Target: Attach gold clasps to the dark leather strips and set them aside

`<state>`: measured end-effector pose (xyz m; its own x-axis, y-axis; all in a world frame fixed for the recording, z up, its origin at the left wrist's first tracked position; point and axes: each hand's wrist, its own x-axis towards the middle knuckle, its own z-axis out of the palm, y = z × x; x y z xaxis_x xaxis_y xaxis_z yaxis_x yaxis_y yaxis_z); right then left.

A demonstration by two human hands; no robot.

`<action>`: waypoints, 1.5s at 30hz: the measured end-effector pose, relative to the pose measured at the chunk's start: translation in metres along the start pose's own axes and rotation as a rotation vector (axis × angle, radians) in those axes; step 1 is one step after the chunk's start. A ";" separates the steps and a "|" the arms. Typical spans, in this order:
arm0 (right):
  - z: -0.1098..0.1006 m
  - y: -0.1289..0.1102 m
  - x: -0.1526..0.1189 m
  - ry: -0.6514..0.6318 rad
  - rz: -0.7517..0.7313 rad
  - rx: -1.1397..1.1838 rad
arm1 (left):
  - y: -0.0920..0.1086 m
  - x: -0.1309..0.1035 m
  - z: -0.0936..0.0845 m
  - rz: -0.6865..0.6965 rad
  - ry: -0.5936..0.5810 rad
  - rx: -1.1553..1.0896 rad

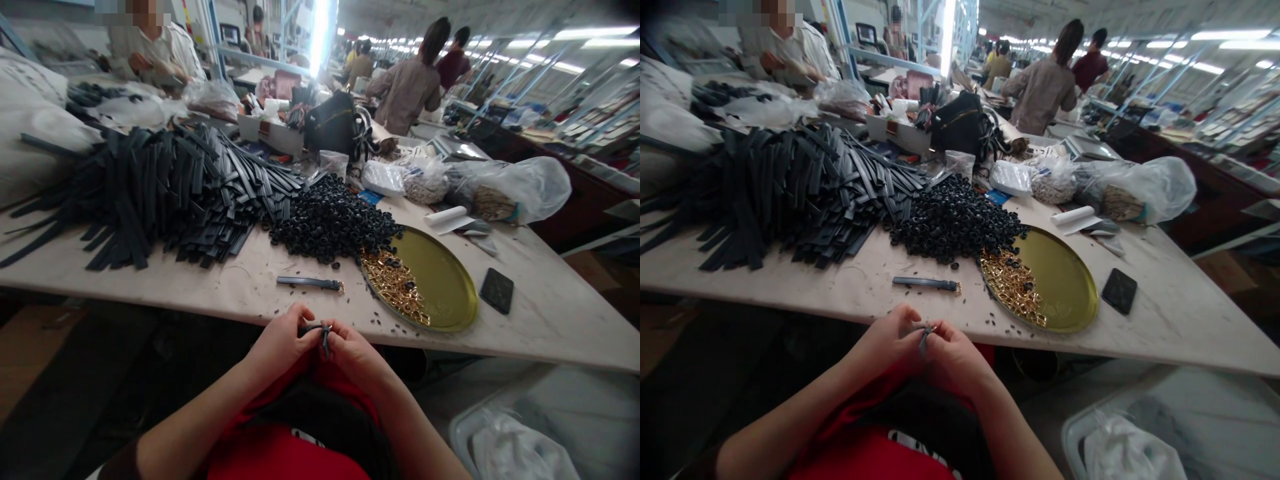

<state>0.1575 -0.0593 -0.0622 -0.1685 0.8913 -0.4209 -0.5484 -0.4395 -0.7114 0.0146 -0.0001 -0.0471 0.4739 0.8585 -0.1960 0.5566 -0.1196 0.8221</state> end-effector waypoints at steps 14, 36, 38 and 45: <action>-0.018 0.000 0.024 0.388 -0.422 -0.775 | -0.009 0.019 -0.001 -0.084 -0.267 -0.496; -0.018 0.024 0.012 0.449 -0.485 -0.825 | -0.008 0.008 0.018 0.021 -0.190 -0.232; -0.019 0.015 0.002 0.353 -0.467 -0.904 | -0.008 0.004 0.015 0.009 -0.219 -0.248; -0.014 0.009 -0.014 0.367 -0.536 -1.111 | 0.005 -0.015 0.010 -0.013 -0.286 -0.320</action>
<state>0.1662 -0.0775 -0.0703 0.1912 0.9798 0.0585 0.5257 -0.0519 -0.8491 0.0177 -0.0184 -0.0452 0.6635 0.6809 -0.3102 0.3453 0.0893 0.9343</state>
